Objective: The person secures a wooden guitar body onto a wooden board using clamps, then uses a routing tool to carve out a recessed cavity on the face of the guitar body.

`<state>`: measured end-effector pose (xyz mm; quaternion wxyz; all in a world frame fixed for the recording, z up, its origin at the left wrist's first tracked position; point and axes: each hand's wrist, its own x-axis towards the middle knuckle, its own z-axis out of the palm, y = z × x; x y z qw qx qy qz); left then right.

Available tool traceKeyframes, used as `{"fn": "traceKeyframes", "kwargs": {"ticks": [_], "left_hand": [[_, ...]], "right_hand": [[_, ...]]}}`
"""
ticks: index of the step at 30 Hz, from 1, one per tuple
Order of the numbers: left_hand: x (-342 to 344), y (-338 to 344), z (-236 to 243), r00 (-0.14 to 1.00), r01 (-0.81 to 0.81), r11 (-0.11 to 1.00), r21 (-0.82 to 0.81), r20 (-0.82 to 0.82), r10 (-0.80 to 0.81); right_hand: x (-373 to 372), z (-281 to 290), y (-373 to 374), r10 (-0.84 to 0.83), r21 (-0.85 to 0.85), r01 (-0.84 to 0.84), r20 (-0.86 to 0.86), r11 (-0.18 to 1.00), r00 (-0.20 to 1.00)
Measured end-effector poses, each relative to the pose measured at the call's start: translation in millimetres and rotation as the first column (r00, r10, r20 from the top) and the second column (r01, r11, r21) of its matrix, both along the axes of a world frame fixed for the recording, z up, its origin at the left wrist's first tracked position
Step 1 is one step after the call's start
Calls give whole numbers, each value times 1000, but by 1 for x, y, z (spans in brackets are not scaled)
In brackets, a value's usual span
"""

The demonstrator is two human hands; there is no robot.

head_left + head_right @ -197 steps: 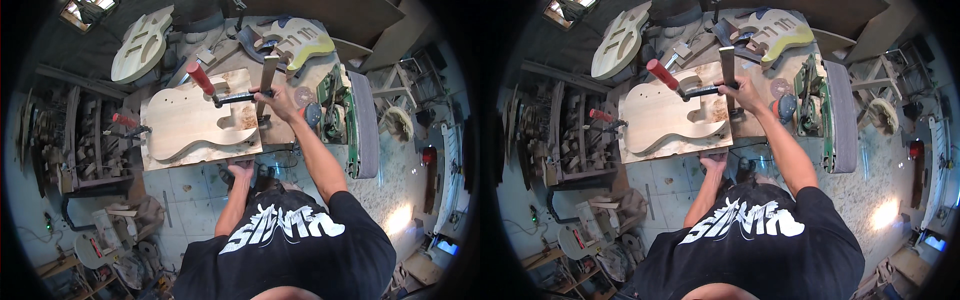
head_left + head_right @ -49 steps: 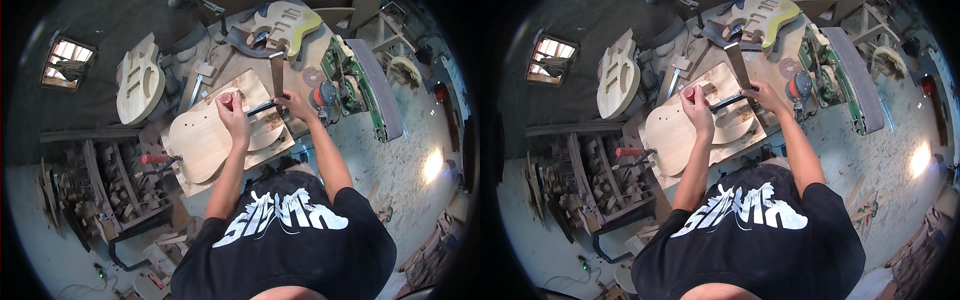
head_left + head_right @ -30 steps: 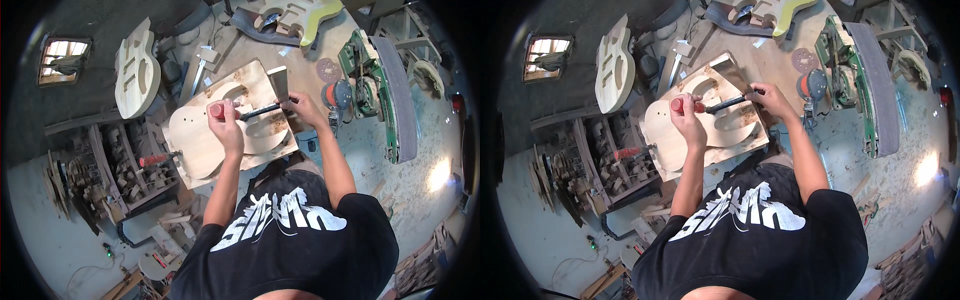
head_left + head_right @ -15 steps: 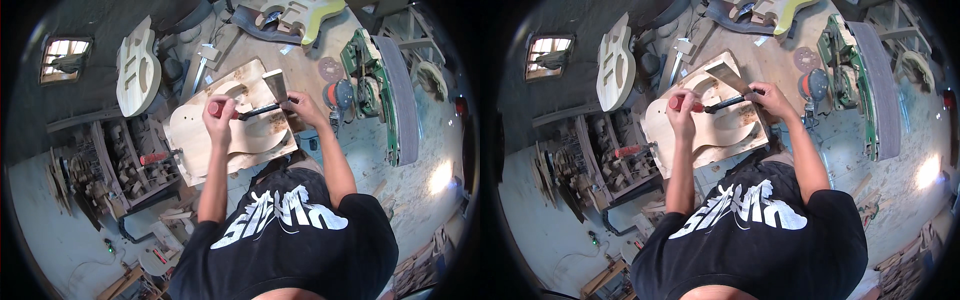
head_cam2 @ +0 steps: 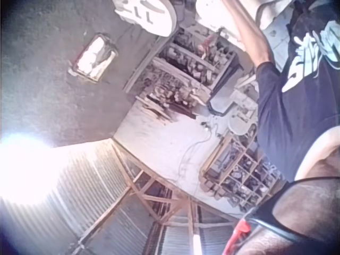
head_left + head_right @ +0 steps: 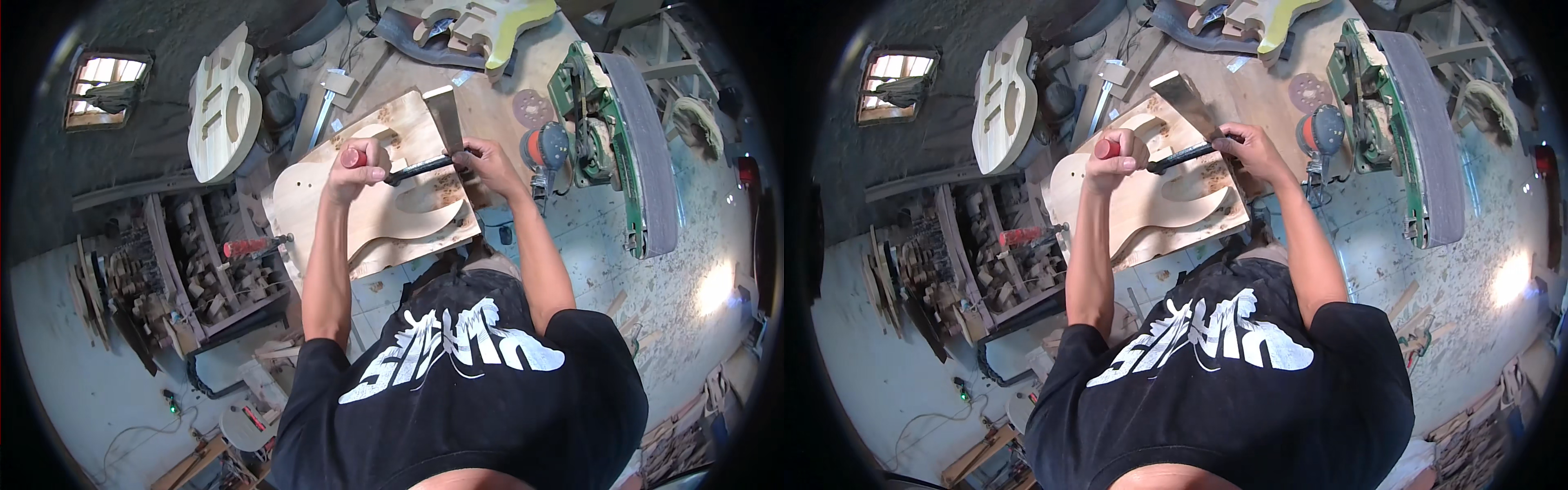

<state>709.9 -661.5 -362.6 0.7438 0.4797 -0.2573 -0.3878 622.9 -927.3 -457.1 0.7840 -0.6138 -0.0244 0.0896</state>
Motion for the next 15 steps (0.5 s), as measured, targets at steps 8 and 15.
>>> {"fn": "traceKeyframes", "kwargs": {"ticks": [8,15], "left_hand": [[-62,-66,0,254,-967,239,85,303,918],[-2,7,0,1000,-31,999,20,1,31]], "right_hand": [[-5,3,-2,-39,12,39,6,999,999],[-2,-1,1,-64,7,64,41,998,997]]}}
